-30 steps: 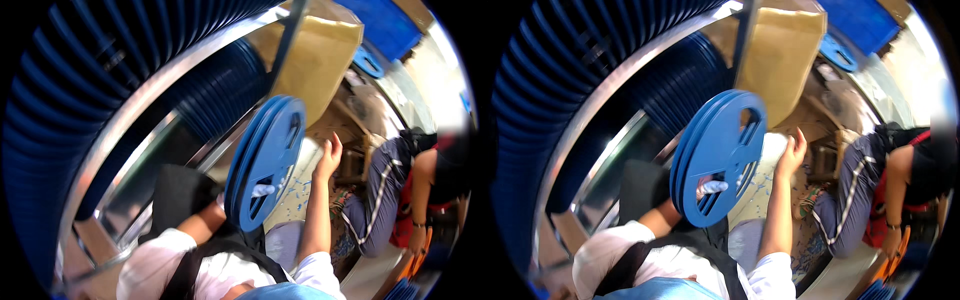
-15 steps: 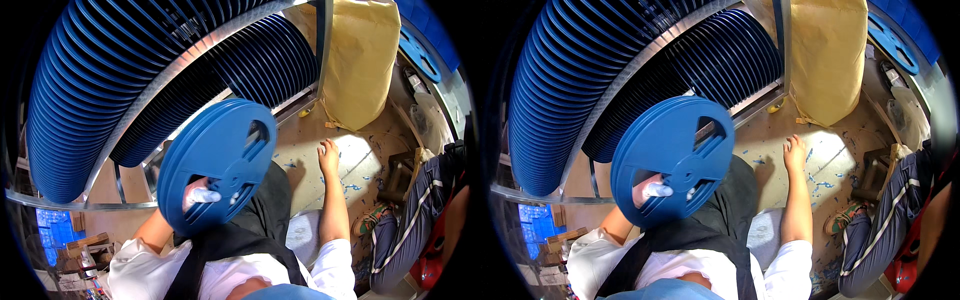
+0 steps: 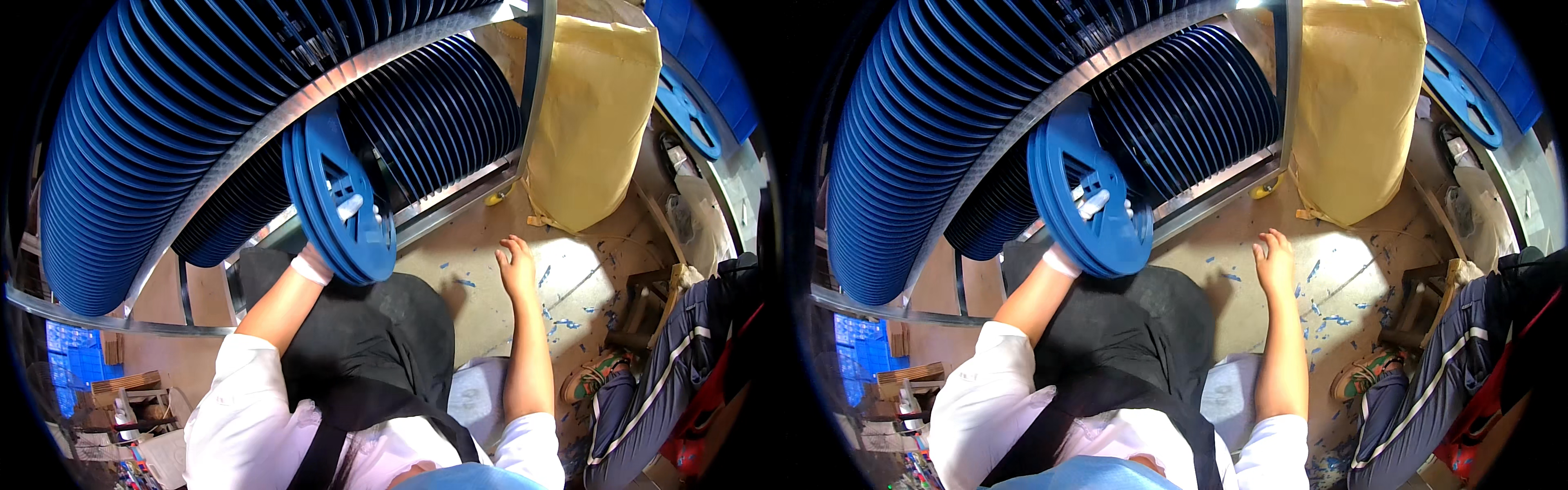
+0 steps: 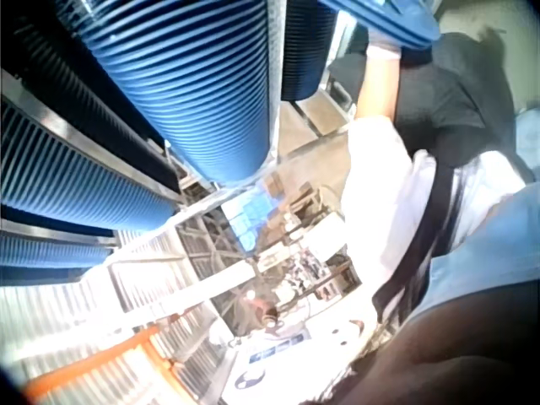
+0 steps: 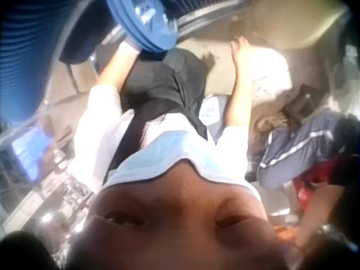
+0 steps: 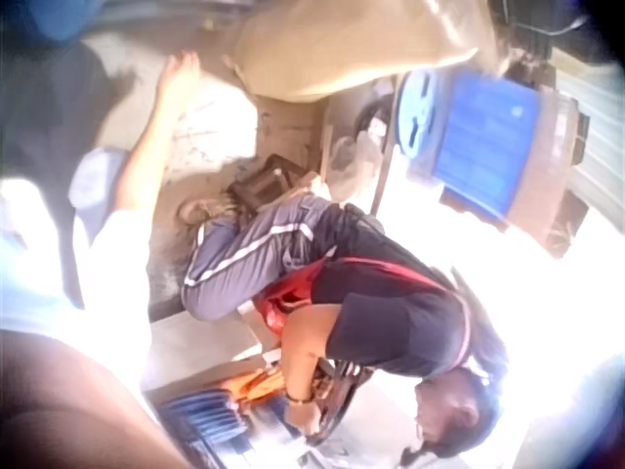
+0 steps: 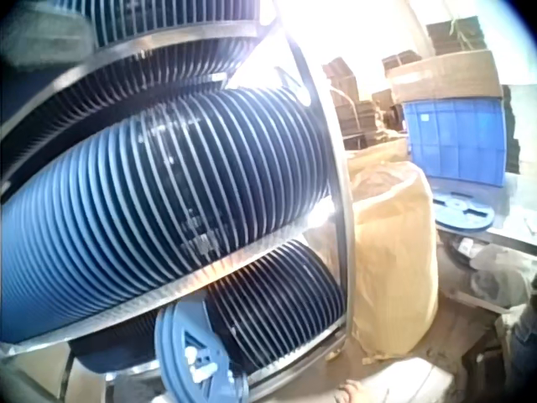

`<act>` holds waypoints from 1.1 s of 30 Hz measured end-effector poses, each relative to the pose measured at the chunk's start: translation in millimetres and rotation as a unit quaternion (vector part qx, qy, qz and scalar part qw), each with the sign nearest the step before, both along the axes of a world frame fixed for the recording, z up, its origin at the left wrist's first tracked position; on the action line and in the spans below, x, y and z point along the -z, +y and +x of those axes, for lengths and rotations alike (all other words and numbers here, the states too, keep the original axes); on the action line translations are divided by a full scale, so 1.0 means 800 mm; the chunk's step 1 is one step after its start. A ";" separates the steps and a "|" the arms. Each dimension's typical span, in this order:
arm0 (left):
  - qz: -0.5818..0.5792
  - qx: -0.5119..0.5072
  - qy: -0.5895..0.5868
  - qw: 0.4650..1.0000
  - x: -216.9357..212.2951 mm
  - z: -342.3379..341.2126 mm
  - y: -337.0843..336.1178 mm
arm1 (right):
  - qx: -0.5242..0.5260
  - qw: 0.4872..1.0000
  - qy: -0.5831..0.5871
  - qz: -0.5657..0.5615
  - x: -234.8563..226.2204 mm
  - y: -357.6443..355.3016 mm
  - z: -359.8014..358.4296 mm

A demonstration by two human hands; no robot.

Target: The person picks up blue plastic spools from a table and stacks them onto a metal rack. They handle the spools in batches, separating them and placing them into the rack's slots. The task involves repetitive lifting and stacking motions.

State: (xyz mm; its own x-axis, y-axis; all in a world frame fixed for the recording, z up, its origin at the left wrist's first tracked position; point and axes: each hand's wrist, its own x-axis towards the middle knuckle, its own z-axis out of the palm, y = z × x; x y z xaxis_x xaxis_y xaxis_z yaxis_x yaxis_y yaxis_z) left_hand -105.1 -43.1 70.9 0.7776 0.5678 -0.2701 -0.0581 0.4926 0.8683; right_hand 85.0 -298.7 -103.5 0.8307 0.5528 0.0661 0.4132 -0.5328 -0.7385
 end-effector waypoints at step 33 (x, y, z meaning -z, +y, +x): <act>-0.108 -0.242 0.118 0.957 0.098 0.079 -0.020 | 0.013 1.000 0.013 -0.019 -0.021 -0.032 -0.008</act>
